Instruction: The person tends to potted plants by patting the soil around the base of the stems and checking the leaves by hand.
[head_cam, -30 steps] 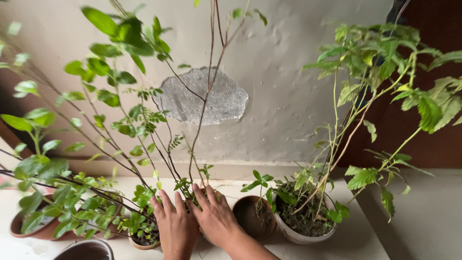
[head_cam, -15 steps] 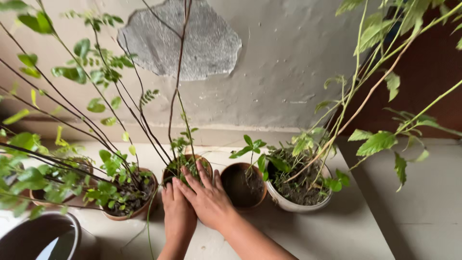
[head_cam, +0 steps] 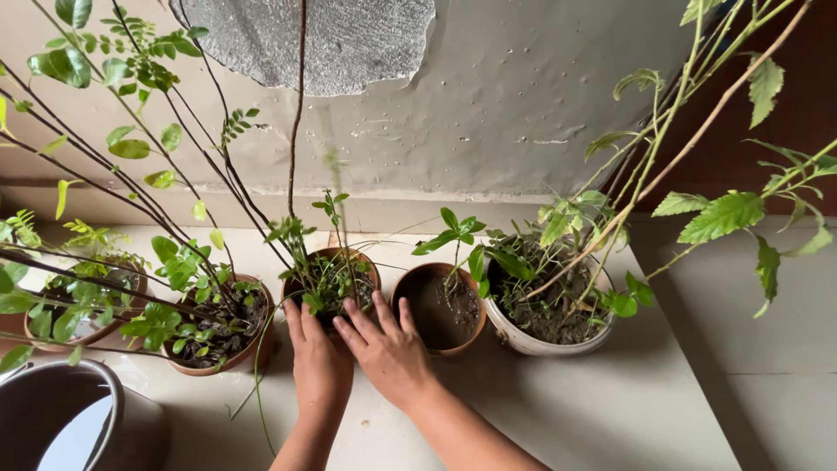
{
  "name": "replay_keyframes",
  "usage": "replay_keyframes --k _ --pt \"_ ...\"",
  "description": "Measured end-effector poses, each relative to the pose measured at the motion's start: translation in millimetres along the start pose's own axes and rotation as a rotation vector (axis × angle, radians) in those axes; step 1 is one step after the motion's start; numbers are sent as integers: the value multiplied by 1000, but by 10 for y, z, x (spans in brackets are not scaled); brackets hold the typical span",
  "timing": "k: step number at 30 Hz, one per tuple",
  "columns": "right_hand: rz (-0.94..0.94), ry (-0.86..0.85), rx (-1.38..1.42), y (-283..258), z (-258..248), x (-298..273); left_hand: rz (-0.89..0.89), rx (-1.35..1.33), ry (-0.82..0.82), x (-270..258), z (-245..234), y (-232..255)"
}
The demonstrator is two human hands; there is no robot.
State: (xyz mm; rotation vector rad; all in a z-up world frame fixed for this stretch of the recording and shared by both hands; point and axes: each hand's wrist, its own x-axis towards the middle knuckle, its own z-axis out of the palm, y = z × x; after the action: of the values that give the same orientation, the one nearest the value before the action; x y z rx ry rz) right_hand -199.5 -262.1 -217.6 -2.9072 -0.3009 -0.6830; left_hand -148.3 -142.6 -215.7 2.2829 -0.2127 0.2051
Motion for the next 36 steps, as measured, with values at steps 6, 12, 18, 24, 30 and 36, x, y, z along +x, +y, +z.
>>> replay_keyframes --k 6,12,18,24,30,36 --pt "9 127 -50 -139 39 83 46 178 4 101 -115 -145" --pt "-69 219 -111 -199 10 111 -74 241 -160 59 -330 -111" --pt "-83 240 -52 -269 72 23 111 176 -160 63 -504 -262" --pt "2 176 116 -273 -137 36 229 131 -112 37 -352 -296" --pt "-46 118 89 -298 -120 41 197 315 -239 82 -262 -389" --pt "-19 152 81 -281 126 59 269 331 -224 86 -186 -472"
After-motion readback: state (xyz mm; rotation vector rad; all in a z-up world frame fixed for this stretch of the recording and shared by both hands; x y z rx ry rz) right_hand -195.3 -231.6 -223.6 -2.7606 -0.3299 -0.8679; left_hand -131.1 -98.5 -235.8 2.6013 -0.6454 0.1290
